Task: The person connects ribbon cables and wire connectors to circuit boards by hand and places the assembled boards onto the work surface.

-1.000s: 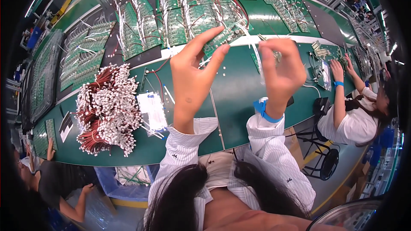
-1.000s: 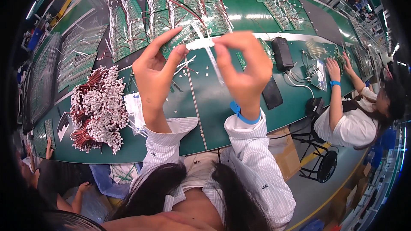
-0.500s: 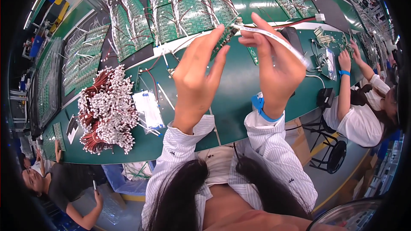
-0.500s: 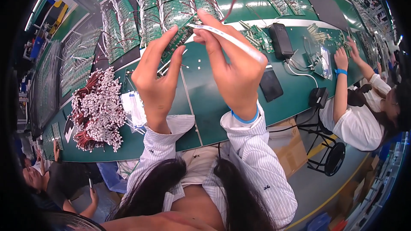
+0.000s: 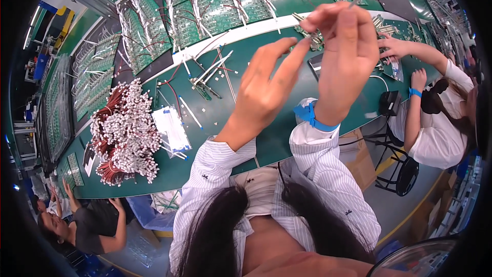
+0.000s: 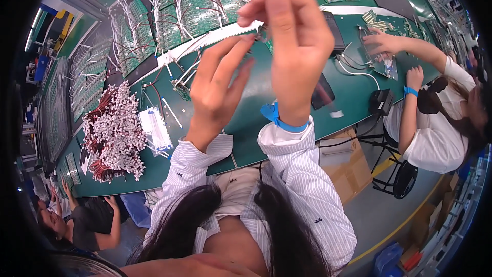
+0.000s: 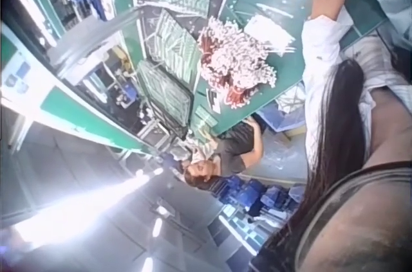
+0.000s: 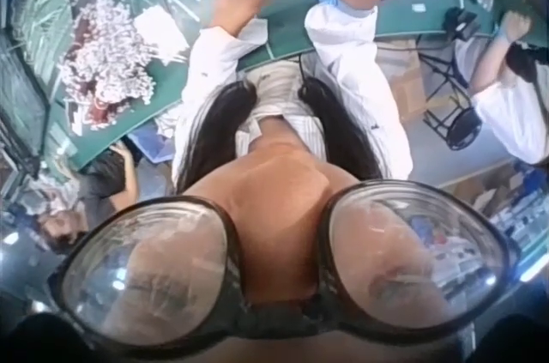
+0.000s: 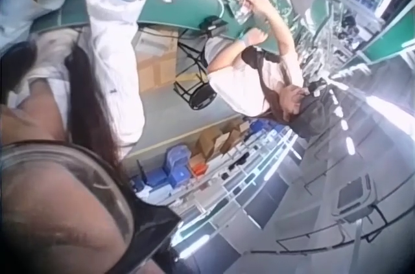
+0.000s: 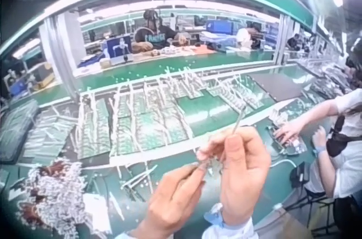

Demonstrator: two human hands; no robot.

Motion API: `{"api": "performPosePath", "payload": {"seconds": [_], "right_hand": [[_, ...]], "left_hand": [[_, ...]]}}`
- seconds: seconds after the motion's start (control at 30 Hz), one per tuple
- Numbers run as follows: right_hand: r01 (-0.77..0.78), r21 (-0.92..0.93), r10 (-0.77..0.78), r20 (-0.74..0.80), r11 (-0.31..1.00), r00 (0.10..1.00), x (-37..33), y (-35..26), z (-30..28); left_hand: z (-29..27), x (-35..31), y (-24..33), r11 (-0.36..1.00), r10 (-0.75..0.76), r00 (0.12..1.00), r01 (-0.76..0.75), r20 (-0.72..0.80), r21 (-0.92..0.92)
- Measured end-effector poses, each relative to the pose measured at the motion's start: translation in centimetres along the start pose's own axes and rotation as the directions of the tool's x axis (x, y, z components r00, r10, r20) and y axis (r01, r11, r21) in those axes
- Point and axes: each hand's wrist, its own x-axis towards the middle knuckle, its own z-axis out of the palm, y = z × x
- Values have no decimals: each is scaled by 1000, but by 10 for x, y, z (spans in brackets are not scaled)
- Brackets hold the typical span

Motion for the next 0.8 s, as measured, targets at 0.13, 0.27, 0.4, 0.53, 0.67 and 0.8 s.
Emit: {"api": "performPosePath", "payload": {"seconds": [0.13,0.27,0.4,0.53,0.67,0.8], "right_hand": [[-81,140,88,-50,987,995,10,-6,-32],[-161,7,161,-9,987,987,13,-14,-44],[-204,-131,203,-22,970,979,13,-18,-53],[-225,-157,215,-78,962,973,15,-24,-65],[-185,-179,165,-123,966,979,17,-22,-83],[-195,-184,153,-222,963,963,24,-7,-84]], "left_hand": [[11,6,6,930,-141,981,178,137,-321],[29,-14,-26,719,-330,834,525,442,-454],[83,-55,-67,955,-226,788,296,572,-30],[114,-69,-93,997,34,754,-74,656,34],[115,-50,-95,997,-55,664,0,746,73],[112,-57,-107,918,-279,720,394,636,-42]]}}
